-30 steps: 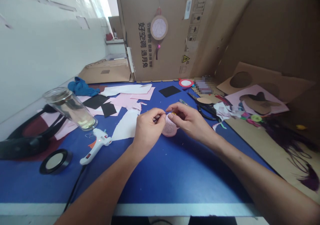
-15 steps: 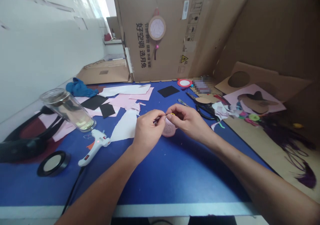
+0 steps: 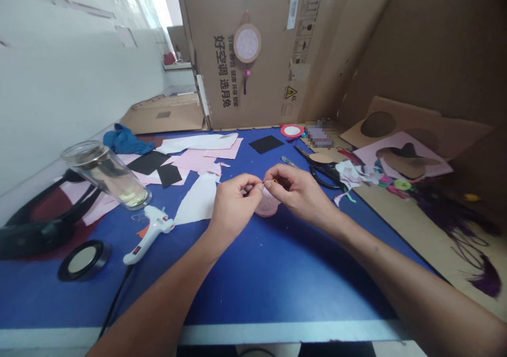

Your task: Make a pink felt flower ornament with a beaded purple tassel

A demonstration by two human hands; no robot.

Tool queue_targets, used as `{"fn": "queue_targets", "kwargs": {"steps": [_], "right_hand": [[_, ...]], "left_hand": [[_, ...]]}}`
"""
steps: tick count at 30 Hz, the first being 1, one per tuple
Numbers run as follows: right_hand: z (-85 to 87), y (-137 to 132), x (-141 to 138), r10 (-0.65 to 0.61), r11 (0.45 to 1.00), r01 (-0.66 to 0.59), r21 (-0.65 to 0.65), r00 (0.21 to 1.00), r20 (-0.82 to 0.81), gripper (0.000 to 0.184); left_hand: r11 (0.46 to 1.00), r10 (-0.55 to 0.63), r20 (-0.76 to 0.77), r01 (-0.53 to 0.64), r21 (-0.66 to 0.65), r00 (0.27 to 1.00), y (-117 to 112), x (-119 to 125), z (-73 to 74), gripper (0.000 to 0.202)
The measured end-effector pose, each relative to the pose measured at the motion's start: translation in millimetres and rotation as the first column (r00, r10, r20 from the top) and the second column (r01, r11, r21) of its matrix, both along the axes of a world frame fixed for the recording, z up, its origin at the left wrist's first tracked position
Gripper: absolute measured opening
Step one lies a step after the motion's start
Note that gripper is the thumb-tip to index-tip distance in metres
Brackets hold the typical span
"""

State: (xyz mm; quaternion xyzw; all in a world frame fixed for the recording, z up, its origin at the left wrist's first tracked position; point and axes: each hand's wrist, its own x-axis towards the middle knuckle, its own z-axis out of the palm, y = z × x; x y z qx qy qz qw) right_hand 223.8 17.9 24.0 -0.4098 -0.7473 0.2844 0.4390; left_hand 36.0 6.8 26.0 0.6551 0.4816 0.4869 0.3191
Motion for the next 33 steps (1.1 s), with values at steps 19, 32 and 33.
{"fn": "queue_targets", "kwargs": {"steps": [19,32,33], "right_hand": [[-9.2,8.3,-4.1,-0.003,0.98,-0.074,-0.185,0.923,-0.384,0.032],[-8.2,8.2,-4.0,-0.035,0.978,-0.05,-0.201,0.916,-0.399,0.039],[-7.6,8.6,-3.6,-0.031,0.972,-0.07,-0.223,0.907,-0.419,0.04]], "left_hand": [[0.966,0.026,0.401,0.08,-0.245,0.916,6.0,0.3,-0.8,0.01],[0.962,0.03,0.413,0.086,-0.259,0.91,7.3,0.6,-2.2,0.012],[0.961,0.033,0.413,0.085,-0.263,0.91,7.3,0.6,-2.1,0.012]]}}
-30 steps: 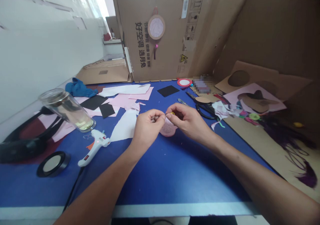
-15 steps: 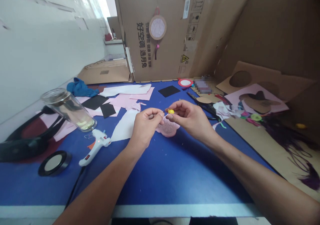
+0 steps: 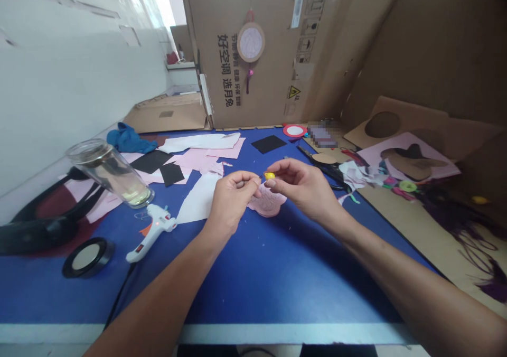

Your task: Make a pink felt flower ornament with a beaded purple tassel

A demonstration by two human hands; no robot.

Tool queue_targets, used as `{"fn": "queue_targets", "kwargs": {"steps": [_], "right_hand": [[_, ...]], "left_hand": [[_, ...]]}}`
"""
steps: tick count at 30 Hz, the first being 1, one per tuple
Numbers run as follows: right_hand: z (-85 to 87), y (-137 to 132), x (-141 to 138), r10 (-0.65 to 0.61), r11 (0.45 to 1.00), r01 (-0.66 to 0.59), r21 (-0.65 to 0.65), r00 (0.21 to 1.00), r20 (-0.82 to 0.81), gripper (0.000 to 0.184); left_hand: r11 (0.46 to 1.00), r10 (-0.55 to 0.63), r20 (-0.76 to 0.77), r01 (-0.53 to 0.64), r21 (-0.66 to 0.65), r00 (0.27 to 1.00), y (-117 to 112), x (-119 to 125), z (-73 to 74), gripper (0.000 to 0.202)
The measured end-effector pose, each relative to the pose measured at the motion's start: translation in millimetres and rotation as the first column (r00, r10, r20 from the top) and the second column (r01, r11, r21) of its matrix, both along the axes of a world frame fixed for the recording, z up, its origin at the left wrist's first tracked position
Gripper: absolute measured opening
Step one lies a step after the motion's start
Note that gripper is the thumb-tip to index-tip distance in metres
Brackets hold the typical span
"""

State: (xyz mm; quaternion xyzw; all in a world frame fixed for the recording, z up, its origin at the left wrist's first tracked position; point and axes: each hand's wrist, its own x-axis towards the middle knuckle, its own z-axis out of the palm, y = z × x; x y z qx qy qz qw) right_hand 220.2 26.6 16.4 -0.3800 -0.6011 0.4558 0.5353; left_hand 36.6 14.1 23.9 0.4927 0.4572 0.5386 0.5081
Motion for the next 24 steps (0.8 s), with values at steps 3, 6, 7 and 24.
{"fn": "queue_targets", "kwargs": {"steps": [3,6,7,24], "right_hand": [[1.4,0.5,0.7,0.072,0.992,-0.079,-0.097,0.994,-0.08,0.043],[1.7,0.4,0.3,0.123,0.976,-0.148,-0.163,0.98,-0.154,0.043],[1.7,0.3,0.0,0.134,0.97,-0.165,-0.179,0.976,-0.173,0.043],[1.3,-1.2,-1.9,0.11,0.982,-0.122,-0.144,0.99,-0.088,0.047]], "left_hand": [[1.0,0.0,0.005,0.0,-0.011,1.0,0.1,0.5,0.3,0.011],[1.0,-0.006,0.02,0.006,-0.014,1.0,0.2,1.3,0.3,0.01],[1.0,-0.009,0.022,0.01,-0.01,1.0,0.2,1.4,0.1,0.01],[0.989,0.009,-0.189,0.019,0.148,0.982,-1.6,-2.5,-1.2,0.008]]}}
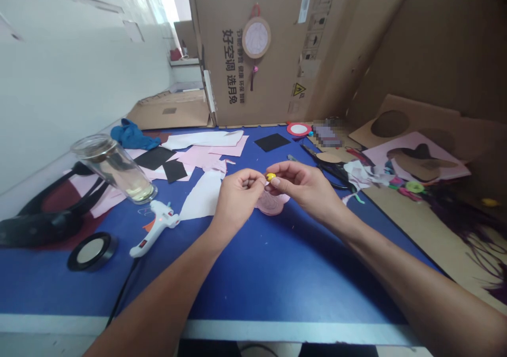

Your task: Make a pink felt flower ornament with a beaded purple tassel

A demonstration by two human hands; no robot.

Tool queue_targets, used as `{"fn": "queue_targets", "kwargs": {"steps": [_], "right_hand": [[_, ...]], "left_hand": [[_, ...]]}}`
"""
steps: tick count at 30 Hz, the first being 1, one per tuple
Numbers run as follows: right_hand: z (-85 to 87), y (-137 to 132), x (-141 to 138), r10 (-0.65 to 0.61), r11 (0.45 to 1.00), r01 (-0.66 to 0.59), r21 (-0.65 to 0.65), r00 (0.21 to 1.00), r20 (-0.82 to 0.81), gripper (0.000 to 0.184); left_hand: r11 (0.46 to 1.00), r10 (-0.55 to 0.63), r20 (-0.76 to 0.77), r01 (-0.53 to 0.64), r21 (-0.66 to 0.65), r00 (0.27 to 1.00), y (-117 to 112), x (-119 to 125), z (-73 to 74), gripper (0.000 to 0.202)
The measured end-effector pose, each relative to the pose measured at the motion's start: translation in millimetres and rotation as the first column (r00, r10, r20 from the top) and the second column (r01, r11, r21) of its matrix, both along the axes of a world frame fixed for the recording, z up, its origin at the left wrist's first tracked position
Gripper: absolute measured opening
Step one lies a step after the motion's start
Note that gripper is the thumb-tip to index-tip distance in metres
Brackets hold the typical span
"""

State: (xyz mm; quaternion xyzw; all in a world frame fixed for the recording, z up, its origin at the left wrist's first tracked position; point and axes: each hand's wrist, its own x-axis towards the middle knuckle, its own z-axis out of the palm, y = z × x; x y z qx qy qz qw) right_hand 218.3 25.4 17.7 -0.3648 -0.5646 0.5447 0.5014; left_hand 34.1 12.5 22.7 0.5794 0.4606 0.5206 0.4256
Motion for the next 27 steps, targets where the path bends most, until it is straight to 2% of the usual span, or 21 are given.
{"fn": "queue_targets", "kwargs": {"steps": [12,18,27], "right_hand": [[4.3,-2.9,0.8,0.022,0.999,-0.025,0.034,0.997,0.078,0.049],[4.4,-3.8,0.5,0.02,0.999,-0.024,0.048,0.996,0.087,0.048],[4.5,-5.5,-0.5,-0.029,0.989,0.003,0.147,0.985,0.171,0.041]], "left_hand": [[0.995,0.069,-0.131,-0.059,0.082,0.989,-0.6,0.9,2.9,0.011],[0.996,0.063,-0.135,-0.055,0.068,0.989,-0.1,-0.2,1.5,0.013],[0.995,0.071,-0.14,-0.06,0.079,0.988,0.4,-0.3,0.5,0.012]]}}
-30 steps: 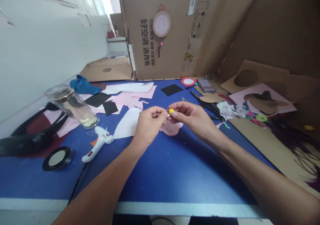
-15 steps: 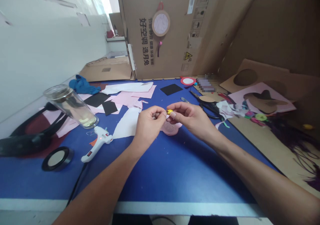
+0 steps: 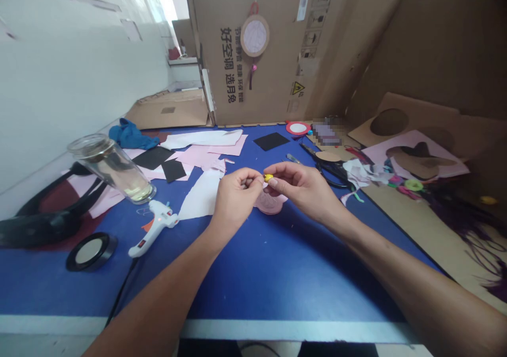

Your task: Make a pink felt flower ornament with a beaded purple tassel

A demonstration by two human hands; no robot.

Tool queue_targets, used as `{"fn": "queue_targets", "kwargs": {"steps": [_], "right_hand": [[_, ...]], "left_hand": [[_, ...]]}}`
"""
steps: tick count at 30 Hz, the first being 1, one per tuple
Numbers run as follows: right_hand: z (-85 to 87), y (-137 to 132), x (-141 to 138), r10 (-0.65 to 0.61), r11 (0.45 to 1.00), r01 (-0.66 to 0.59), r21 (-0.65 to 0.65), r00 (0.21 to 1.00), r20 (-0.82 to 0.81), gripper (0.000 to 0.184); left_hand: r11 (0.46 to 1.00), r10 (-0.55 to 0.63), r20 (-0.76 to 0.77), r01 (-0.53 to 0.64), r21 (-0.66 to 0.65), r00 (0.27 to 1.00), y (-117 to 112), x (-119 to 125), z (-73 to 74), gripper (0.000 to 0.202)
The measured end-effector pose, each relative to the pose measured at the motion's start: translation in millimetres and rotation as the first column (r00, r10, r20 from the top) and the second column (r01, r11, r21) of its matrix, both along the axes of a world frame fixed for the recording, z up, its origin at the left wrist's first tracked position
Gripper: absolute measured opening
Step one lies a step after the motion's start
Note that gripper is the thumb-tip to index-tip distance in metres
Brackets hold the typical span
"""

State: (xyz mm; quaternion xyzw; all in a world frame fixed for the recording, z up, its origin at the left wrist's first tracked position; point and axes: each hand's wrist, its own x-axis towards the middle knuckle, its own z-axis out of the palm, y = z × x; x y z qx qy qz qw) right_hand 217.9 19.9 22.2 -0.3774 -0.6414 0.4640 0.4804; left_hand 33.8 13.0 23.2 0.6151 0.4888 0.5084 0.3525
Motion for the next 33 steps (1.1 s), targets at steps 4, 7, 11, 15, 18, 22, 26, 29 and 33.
{"fn": "queue_targets", "kwargs": {"steps": [4,7,11,15,18,22,26,29,33], "right_hand": [[0.3,-0.1,-0.3,-0.012,1.0,0.011,0.016,1.0,0.017,0.038],[0.0,0.1,-0.4,-0.019,0.999,0.019,0.029,1.0,0.023,0.037],[0.2,-0.3,-0.8,-0.023,0.999,0.021,0.046,0.999,0.038,0.032],[0.6,-0.7,-0.8,-0.022,0.998,0.021,0.051,0.999,0.029,0.028],[-0.1,-0.4,0.0,-0.024,0.999,0.022,0.047,0.999,0.033,0.029],[-1.7,0.6,1.5,-0.025,0.999,0.024,0.029,1.0,0.016,0.034],[-2.1,0.7,1.9,-0.023,1.0,0.023,0.013,1.0,0.0,0.034],[-1.5,0.3,1.5,-0.013,1.0,0.013,0.004,1.0,-0.014,0.035],[-0.1,-0.4,1.0,-0.009,1.0,0.009,0.0,1.0,-0.025,0.035]], "left_hand": [[1.0,0.005,0.0,-0.005,0.01,1.0,-0.5,0.3,0.1,0.012],[1.0,0.004,-0.002,-0.004,0.026,1.0,-0.8,0.7,0.6,0.012],[1.0,-0.001,0.011,0.001,0.024,1.0,-1.2,0.8,1.8,0.012],[1.0,-0.003,0.026,0.003,0.021,1.0,-1.7,0.6,2.8,0.012],[1.0,-0.009,0.035,0.009,0.02,0.999,-2.0,0.7,2.7,0.011],[1.0,-0.019,0.057,0.018,0.006,0.998,-1.6,1.1,1.2,0.01],[1.0,-0.021,0.087,0.021,0.003,0.996,-1.0,1.1,-0.4,0.009],[1.0,-0.027,0.096,0.027,-0.001,0.995,-1.0,0.6,-0.8,0.009],[0.999,-0.033,0.102,0.036,-0.023,0.994,-1.8,0.4,-1.0,0.01]]}}
